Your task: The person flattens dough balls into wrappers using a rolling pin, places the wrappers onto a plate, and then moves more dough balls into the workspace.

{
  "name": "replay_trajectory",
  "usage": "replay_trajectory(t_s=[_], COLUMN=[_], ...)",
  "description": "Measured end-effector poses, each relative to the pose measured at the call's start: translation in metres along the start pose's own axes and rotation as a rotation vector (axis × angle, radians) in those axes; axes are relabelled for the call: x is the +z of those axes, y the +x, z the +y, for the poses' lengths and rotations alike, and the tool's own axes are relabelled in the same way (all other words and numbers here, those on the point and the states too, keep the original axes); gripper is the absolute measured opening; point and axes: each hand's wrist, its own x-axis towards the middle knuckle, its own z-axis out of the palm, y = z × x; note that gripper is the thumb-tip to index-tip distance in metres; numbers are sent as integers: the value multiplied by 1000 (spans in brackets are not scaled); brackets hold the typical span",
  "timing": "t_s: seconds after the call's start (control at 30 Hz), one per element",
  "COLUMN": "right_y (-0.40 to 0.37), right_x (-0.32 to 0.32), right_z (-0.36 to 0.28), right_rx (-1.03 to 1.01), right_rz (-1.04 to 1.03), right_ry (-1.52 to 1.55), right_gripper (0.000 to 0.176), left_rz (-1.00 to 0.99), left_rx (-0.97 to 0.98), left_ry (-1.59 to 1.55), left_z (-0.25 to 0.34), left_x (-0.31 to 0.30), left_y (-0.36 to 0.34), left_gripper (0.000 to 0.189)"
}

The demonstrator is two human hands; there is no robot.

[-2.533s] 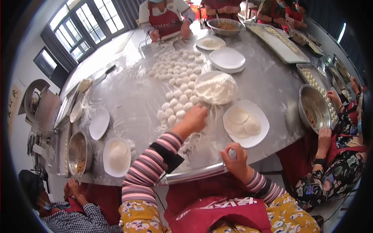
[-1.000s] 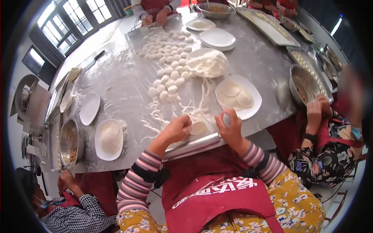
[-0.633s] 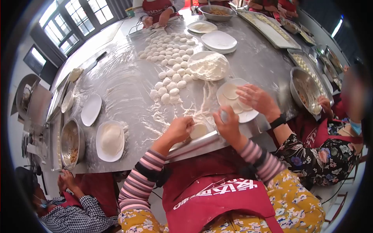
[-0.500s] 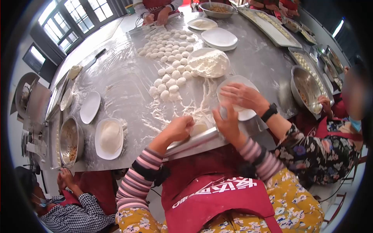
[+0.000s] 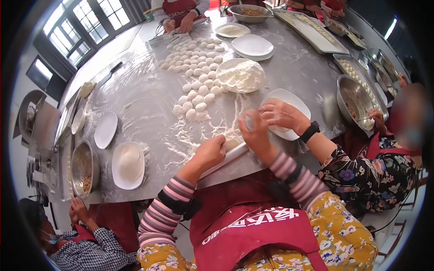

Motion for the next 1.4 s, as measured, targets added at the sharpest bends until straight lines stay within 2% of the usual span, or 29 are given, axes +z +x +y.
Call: replay_trajectory(t_s=[0.17, 0.23, 0.27, 0.3, 0.37, 0.43, 0.53, 0.57, 0.63, 0.77, 0.87, 0.93, 0.97, 1.0, 1.03, 1.07, 1.1, 1.17, 1.23, 1.3, 1.33, 1.37, 1.4], right_y=[-6, -22, -29, -35, -36, -13, 8, 9, 0, -35, -31, -7, -2, 11, 14, 14, 6, -5, -20, -42, -47, -47, -46], right_x=[4, -26, -35, -41, -38, -12, 21, 20, 10, -42, -36, -6, 13, 25, 38, 41, 35, 5, -30, -47, -53, -59, -63], right_z=[4, -12, -18, -23, -22, -9, 9, 8, 5, -22, -18, -8, 8, 4, 22, 25, 25, 8, -7, -11, -15, -23, -25], right_rx=[29, 48, 47, 106, 191, 60, 61, 51, 88, 12, 32, 73, 71, 154, -96, -99, -104, 7, -84, -115, -110, 23, 155], right_rz=[-29, -7, -16, -24, -26, 28, -10, -7, -20, -48, -35, -3, -67, -48, -38, -43, -54, -25, -93, -103, -93, -94, -95], right_ry=[95, 30, 32, 70, 108, 71, 112, 112, 102, -23, 2, 64, 44, 133, 41, 0, -41, 65, -28, -65, -78, 105, 289], right_gripper=[26, 25, 25, 25, 24, 24, 25, 25, 25, 27, 27, 26, 24, 23, 22, 22, 22, 24, 26, 28, 28, 27, 27], left_rz=[6, -45, -91, -88, -2, -36, 116, 124, -4, 6, -104, -3, -8, 30, 67, 45, 17, -25, -66, -34, -90, -100, -135], left_rx=[36, -1, -131, -133, 83, 81, 62, 69, 38, 6, 19, 138, 144, 103, 80, 18, 19, -18, -8, 63, 105, 118, 95], left_ry=[-42, -109, -191, -191, -154, -81, -87, -86, -4, -199, -288, -144, -128, -84, -40, -33, -54, -6, 36, -161, -176, -173, -316], left_z=[-2, -5, 2, -4, -17, -6, -13, -10, -5, -27, -28, -25, -27, -31, -29, -23, -27, -14, -11, -9, -3, 9, 27], left_x=[-2, -3, -9, -5, 6, 2, 8, 3, -4, -5, -4, -4, -4, -2, -3, -6, -4, -8, -6, -1, 0, 0, 1], left_y=[12, 6, 0, -2, -10, -7, 12, 13, 13, 4, -5, 1, 2, 6, 14, 14, 14, 6, 9, 21, 35, 50, 67], left_gripper=[18, 16, 14, 14, 11, 14, 21, 21, 16, 12, 12, 12, 12, 13, 15, 25, 23, 21, 19, 17, 17, 17, 16])
